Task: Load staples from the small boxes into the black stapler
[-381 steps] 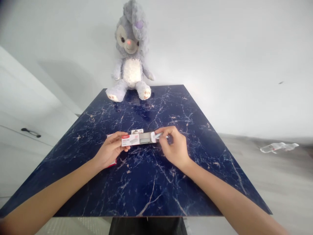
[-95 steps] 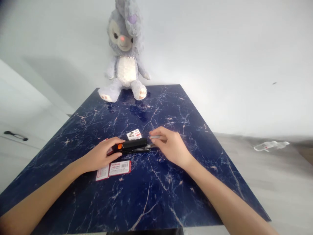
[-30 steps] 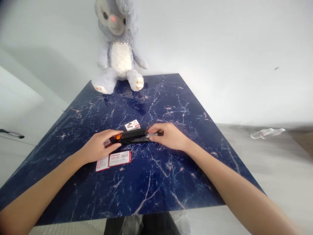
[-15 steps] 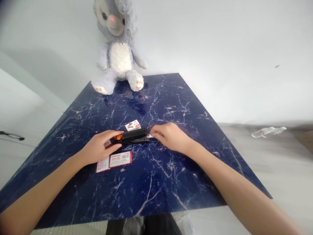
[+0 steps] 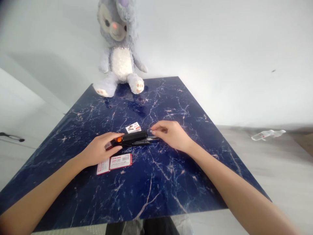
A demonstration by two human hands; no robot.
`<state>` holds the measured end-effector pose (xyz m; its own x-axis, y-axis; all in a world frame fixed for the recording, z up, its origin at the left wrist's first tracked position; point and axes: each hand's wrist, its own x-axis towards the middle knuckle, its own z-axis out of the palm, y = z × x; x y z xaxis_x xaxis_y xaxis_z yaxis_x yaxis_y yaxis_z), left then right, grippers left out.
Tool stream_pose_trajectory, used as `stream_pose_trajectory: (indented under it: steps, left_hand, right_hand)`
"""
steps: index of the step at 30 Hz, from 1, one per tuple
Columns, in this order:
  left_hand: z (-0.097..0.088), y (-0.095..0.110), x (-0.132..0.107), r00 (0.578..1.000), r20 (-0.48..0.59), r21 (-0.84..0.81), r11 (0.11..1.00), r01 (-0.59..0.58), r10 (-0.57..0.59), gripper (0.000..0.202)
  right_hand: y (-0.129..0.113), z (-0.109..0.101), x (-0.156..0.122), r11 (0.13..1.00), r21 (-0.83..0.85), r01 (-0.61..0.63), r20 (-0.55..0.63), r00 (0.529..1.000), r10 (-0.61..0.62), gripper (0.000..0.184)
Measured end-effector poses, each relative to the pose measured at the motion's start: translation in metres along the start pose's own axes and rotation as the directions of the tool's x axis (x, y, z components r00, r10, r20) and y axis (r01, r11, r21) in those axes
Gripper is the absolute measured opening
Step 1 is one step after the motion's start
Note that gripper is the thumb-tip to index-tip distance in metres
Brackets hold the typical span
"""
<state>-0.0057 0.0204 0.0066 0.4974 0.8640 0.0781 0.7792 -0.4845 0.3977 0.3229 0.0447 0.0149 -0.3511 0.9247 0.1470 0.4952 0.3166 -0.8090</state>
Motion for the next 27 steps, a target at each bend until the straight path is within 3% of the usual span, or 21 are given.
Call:
stream_pose_trajectory:
  steps: [4, 12, 19, 27]
  left_hand:
    - [-0.0007, 0.0006, -0.0001, 1.0, -0.007, -0.002, 1.0, -0.003, 0.003, 0.045]
    - [0.0, 0.0005, -0.0007, 1.0, -0.022, -0.017, 1.0, -0.004, 0.003, 0.044]
    - [-0.0009, 0.0012, -0.0003, 1.0, -0.012, -0.021, 1.0, 0.0, 0.0, 0.044]
    - [-0.0004, 0.0012, -0.0005, 1.0, -0.007, -0.021, 1.0, 0.009, -0.009, 0.045]
  right_hand:
    - [-0.0003, 0.0007, -0.001, 0.999, 0.02, 0.027, 0.055, 0.998, -0.028, 0.019]
    - [-0.0027, 0.0038, -0.0023, 0.983, -0.131, 0.132, 0.125, 0.985, -0.115, 0.014]
    - [-0.0046, 0.0048, -0.0037, 0.988, -0.122, 0.098, 0.105, 0.991, -0.086, 0.01]
    - [0.0012, 0.0069, -0.0006, 0.988, -0.155, 0.003, 0.117, 0.993, 0.015, 0.022]
